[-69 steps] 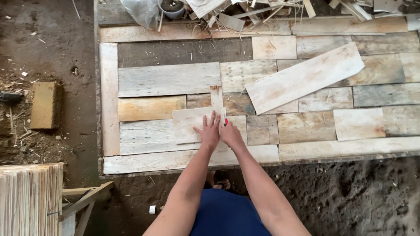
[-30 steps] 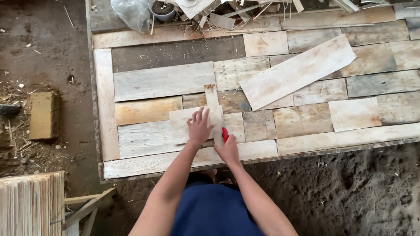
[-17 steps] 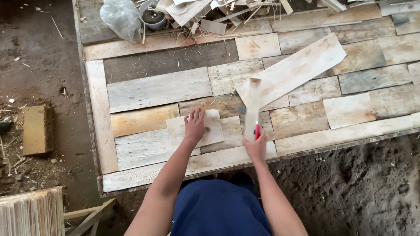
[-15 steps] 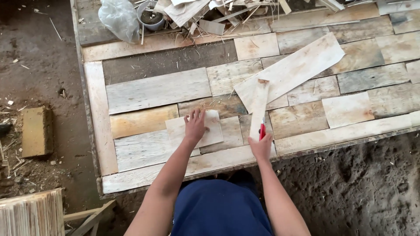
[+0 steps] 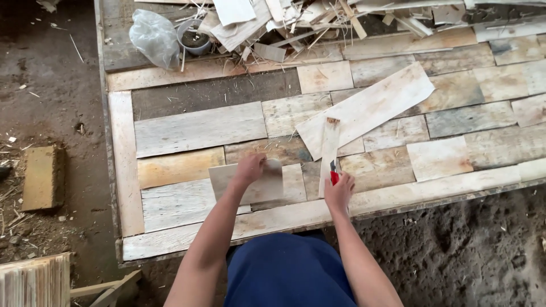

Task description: The person is sorting through a pile of wood scraps and trimming them to size using a utility knife.

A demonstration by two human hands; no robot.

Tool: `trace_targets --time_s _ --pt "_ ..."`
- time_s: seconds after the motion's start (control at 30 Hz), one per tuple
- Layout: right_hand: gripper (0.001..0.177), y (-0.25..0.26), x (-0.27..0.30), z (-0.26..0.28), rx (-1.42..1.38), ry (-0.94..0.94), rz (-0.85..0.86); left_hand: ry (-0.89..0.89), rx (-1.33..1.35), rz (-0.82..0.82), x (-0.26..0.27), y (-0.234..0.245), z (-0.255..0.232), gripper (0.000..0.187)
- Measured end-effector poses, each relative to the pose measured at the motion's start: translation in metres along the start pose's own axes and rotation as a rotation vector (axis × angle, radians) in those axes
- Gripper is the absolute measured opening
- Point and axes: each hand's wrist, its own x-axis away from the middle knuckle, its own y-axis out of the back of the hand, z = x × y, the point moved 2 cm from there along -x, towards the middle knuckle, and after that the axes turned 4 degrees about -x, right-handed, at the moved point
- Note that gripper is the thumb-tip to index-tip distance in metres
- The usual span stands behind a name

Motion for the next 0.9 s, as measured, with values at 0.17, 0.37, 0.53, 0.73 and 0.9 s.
trace_targets --time_s 0.17,0.37,0.53,0.73,0.9 --pt "0.034 -0.006 -0.012 0.058 -0.429 0.149 0.222 0.018 0.097 0.034 0.022 0.056 -0.061 0.021" --pt "0.032 0.013 -0.021 0.1 -0.804 0.02 0.558 -0.028 0.222 -0.083 0.031 0.097 -0.109 0.025" --pt "0.02 0.038 -0.027 0.123 -0.965 0.026 0.638 -0.043 0.304 -0.164 0.032 0.101 -0.117 0.025" --pt "0.013 0.032 -0.043 0.112 -1.195 -0.099 0.804 -0.094 0.447 -0.262 0.042 0.117 -0.137 0.025" --pt "0.016 0.033 -0.057 0.121 -1.172 -0.065 0.858 -0.096 0.421 -0.284 0.04 0.117 -0.134 0.023"
